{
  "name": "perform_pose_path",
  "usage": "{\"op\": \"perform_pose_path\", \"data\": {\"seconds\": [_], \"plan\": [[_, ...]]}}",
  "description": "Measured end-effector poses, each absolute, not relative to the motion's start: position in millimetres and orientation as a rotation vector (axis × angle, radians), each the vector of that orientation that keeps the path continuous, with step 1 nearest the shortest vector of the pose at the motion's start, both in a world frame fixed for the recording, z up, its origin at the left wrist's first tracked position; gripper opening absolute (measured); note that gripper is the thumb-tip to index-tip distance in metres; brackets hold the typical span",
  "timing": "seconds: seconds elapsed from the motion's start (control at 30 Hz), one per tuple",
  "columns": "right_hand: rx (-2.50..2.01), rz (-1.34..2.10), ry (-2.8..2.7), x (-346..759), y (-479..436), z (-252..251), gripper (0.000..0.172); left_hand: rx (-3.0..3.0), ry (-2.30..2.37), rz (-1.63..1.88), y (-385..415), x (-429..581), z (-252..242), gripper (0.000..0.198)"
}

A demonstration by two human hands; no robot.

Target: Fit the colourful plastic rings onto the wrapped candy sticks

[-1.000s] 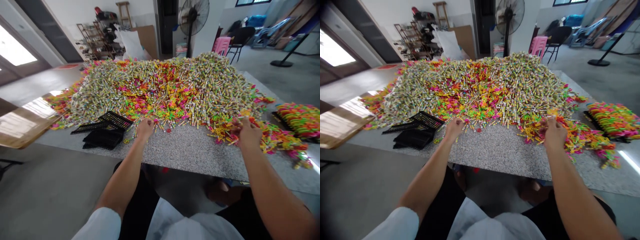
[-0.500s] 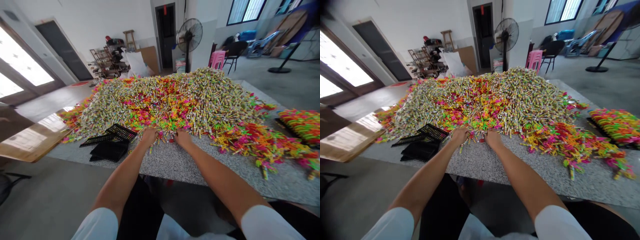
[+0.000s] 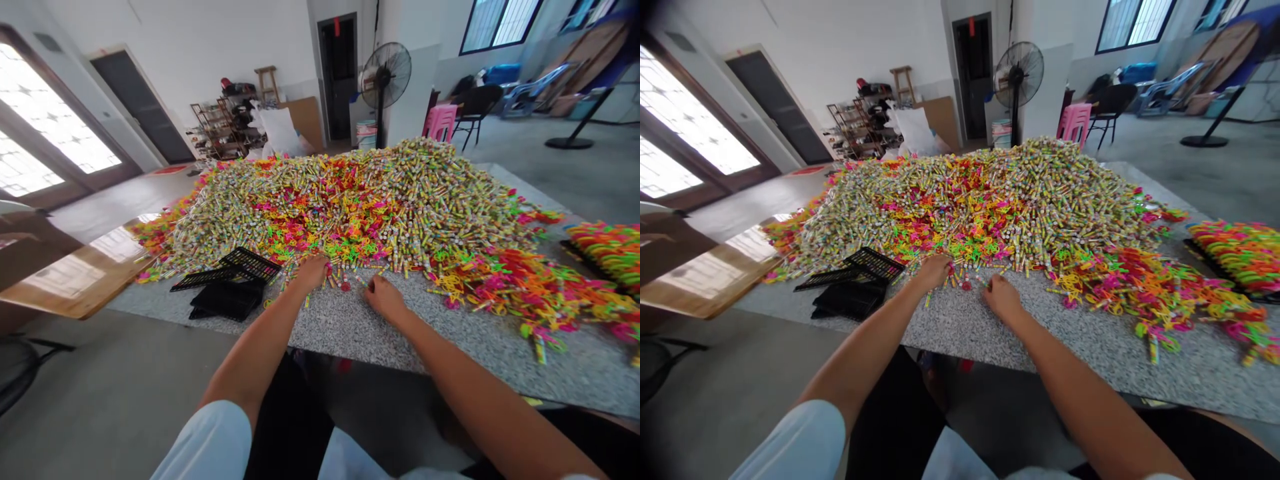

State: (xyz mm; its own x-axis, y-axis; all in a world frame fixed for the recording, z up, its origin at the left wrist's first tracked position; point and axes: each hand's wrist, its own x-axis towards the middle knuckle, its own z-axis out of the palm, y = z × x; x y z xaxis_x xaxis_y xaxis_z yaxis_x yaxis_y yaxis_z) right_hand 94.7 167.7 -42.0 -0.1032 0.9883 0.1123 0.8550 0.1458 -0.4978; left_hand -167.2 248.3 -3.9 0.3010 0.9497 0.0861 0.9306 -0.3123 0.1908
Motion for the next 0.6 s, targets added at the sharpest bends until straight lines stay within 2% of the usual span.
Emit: {"op": "perform_pose_path", "data": {"seconds": [0.1,0.3,0.47,0.6], "plan": [[-1.672,0.506,-1.896,125.0,143.7,-54.3,0.008,2.435,1.749,0.324,252.9,-164.6,-2.9,0.021],[-1.540,0.732,-1.621,166.3,101.7,-64.2,0.015,2.227,1.733,0.572,249.8,-168.4,1.3,0.035],[-1.524,0.653,-1.688,163.9,94.6,-65.3,0.019,1.891,1.649,0.832,245.6,-171.9,9.7,0.033],[-1.511,0.606,-1.739,160.9,94.1,-66.1,0.021,2.019,1.770,0.777,234.8,-168.9,11.4,0.024]]}}
